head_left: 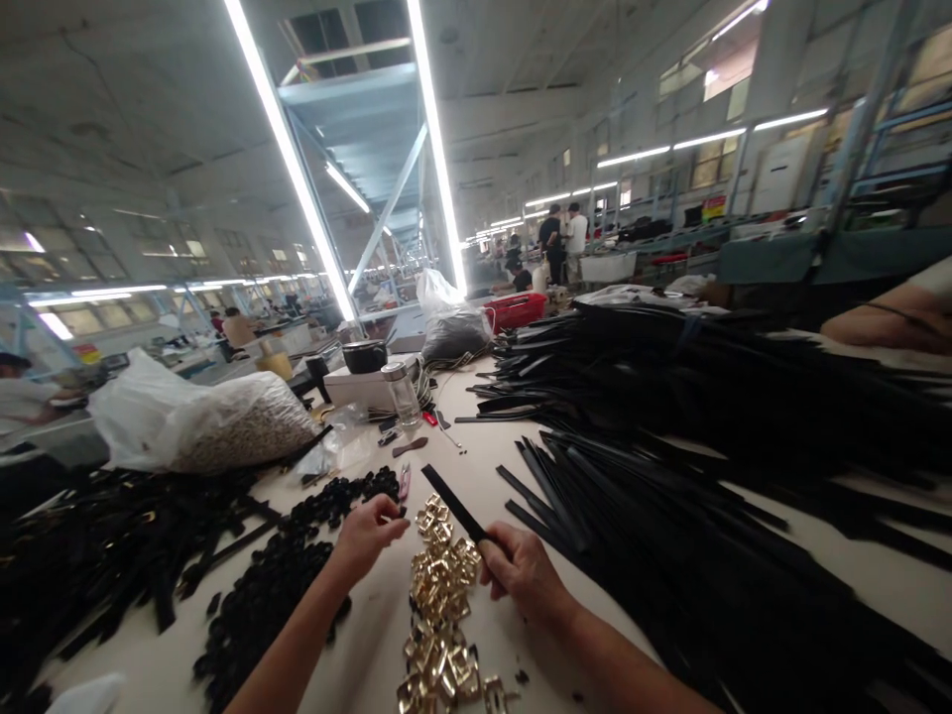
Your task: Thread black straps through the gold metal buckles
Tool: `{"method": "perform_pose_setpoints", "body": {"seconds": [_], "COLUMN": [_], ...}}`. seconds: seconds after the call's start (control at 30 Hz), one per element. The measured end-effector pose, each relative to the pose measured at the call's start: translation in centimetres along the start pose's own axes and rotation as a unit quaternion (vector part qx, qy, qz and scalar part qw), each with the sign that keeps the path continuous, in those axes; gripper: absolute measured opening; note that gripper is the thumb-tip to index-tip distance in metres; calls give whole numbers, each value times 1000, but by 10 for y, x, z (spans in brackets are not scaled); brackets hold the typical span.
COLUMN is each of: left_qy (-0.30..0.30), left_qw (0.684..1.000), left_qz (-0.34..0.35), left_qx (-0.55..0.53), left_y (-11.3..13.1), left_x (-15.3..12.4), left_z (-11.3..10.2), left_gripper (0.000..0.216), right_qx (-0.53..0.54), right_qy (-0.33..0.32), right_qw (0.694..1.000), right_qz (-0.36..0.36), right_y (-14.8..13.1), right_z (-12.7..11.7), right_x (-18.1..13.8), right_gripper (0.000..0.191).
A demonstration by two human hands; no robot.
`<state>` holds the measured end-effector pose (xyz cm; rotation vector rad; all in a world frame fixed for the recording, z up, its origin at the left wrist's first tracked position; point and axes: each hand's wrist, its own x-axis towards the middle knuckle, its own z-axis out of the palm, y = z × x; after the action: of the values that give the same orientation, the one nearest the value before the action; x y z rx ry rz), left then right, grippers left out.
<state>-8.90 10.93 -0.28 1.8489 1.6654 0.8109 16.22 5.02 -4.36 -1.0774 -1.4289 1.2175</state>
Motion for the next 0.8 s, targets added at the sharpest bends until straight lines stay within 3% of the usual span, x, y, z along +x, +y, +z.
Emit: {"method": "perform_pose_setpoints", "body": {"seconds": [0.1,0.2,0.27,0.43,0.8], "left_qy": [-32,-41,-39,-46,-21], "left_qw": [992,952,930,925,937], "left_qz": [-11,-40,-48,-52,-34], "left_qx": [-121,-299,-363,-374,-347], "left_y": [22,40,44,44,57], "left_x": [-41,-71,-80,-79,-83], "left_z": [10,25,36,51,48], "left_gripper": [27,31,30,31,29], "right_qx": [7,9,14,28,-10], "right_qy": [-11,-35,-49,-38,-63], "right_qw": [1000,999,998,997,997], "right_qz": [-6,-32,-46,-56,-53], "right_y": [-4,-9,-14,-18,-14], "right_z": [6,12,15,17,18], "right_x": [-8,-17,-21,-25,-24], "right_gripper": [25,28,30,33,26]}}
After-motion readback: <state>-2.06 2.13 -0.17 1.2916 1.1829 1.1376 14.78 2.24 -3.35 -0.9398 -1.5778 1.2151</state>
